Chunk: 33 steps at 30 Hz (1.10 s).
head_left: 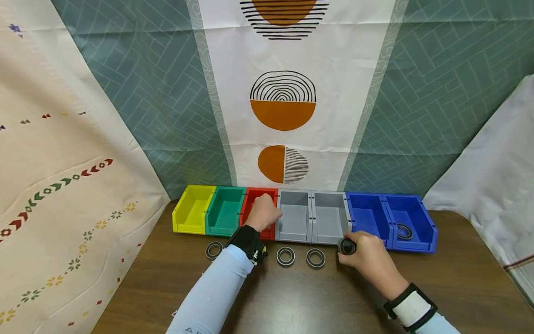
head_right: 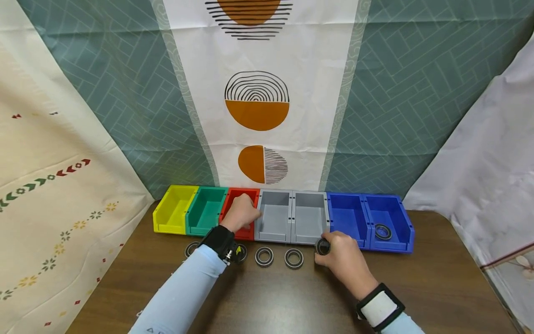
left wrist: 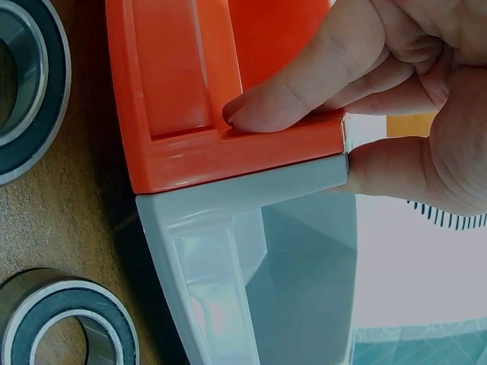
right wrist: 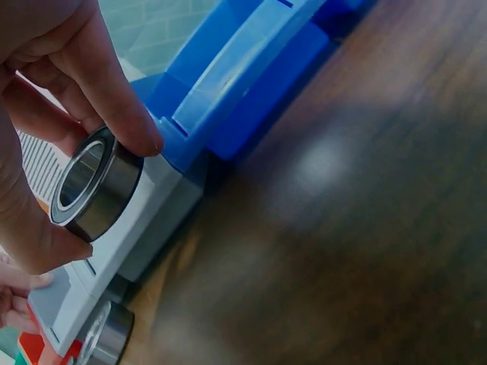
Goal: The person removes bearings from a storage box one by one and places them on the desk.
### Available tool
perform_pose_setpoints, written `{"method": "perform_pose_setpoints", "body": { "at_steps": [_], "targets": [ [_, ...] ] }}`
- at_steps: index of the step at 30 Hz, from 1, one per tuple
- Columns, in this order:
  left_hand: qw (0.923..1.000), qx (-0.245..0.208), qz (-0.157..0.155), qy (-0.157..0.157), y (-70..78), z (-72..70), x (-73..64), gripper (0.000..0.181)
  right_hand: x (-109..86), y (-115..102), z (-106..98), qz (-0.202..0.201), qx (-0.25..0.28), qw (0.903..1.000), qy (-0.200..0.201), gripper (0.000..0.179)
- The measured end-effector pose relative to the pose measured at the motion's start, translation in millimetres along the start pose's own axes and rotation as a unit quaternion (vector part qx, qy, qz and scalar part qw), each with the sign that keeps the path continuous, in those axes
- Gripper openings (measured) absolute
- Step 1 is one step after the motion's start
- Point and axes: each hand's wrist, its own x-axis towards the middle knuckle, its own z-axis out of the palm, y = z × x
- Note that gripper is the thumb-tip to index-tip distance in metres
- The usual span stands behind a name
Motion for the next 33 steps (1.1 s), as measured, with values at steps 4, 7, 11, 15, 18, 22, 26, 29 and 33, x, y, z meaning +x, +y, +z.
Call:
{"method": "perform_pose_setpoints", "body": {
  "at_steps": [4,7,11,15,18,22,26,29,33],
  "targets": [
    [1.0,0.001,0.002,0.002,0.8,-0.3,0.2,0.021,-2.6,0,3,0.006,-0.006,0.9998,-0.02,0.049],
    [1.0,0.001,0.001,0.0,1.4,-0.6,-0.4,0.021,-4.4,0,5,0.01,-0.011,0.9994,-0.033,0.049],
    [1.0,-0.001,0.001,0.002,2.3,-1.1,-0.8,0.021,-5.0,1,8,0.009,-0.012,0.9987,-0.048,0.047],
    [1.0,0.001,0.0,0.005,2.7,-1.2,-0.7,0.021,-4.4,1,10,0.019,-0.011,0.9972,-0.071,0.047],
    [1.0,0.001,-0.003,0.002,2.2,-0.6,-0.1,0.021,-4.8,1,11,0.028,-0.014,0.9953,-0.092,0.049],
    [1.0,0.001,-0.006,0.001,1.3,0.7,0.6,0.021,-6.2,2,12,0.04,-0.01,0.9922,-0.117,0.05],
    [1.0,0.003,-0.005,0.003,0.9,1.1,1.4,0.02,-6.6,2,12,0.048,-0.003,0.9901,-0.132,0.049],
    [1.0,0.004,-0.003,0.004,0.3,1.0,2.1,0.02,-6.2,3,12,0.051,-0.002,0.9892,-0.137,0.048],
    [1.0,0.002,-0.002,0.003,-0.2,0.3,1.1,0.021,-6.2,3,13,0.051,-0.003,0.9881,-0.145,0.048]
  ]
}}
